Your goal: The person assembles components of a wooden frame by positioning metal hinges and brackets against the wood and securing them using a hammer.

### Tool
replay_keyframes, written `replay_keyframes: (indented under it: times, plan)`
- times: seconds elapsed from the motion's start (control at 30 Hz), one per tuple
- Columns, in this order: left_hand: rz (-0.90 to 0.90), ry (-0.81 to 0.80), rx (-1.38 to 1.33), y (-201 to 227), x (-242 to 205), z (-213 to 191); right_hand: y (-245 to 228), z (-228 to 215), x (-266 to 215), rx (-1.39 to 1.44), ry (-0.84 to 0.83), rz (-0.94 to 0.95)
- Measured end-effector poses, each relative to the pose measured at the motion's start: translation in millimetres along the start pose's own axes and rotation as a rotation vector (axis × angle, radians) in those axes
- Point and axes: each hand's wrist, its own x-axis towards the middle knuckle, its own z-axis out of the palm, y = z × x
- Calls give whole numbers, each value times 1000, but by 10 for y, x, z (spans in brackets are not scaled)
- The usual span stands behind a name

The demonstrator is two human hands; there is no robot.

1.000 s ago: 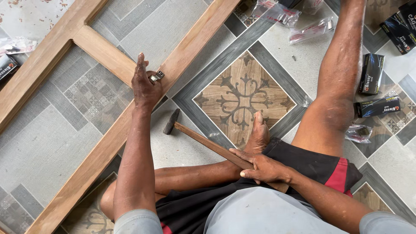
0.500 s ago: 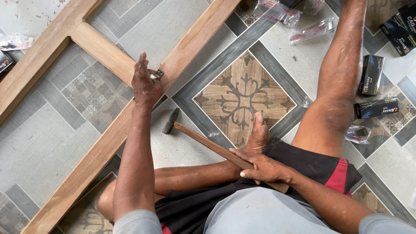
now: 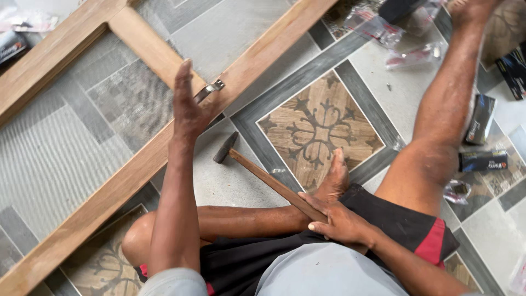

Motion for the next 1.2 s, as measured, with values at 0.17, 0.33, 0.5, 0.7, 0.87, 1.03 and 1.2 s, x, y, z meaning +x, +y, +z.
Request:
replay_keyframes:
  times: [0.17, 0.33, 0.5, 0.7, 0.87, 1.03, 1.2]
  plan:
    - [-717, -17, -197, -124, -713, -779, -155, -47, -127, -371, 251, -245]
    - [-615, 8, -204, -177, -834, -571, -349, -231, 80, -605, 239, -143]
    - [-782, -186, -324, -243, -688, -248, -748, -765, 830, -645, 503, -379]
    - [-634, -20, -357, -255, -678, -279, -1425, -1231, 2349, -646, 676, -648]
    - [-739, -115, -398, -238, -658, -342, -1740, -1376, 2974, -670, 569, -745]
    - [-694, -88, -383, -223, -650, -291, -1811, -1443, 3078, -691, 482, -706]
    - [-693, -72, -380, -195, -663, -277, -1844, -1439, 3109, -719, 449, -670]
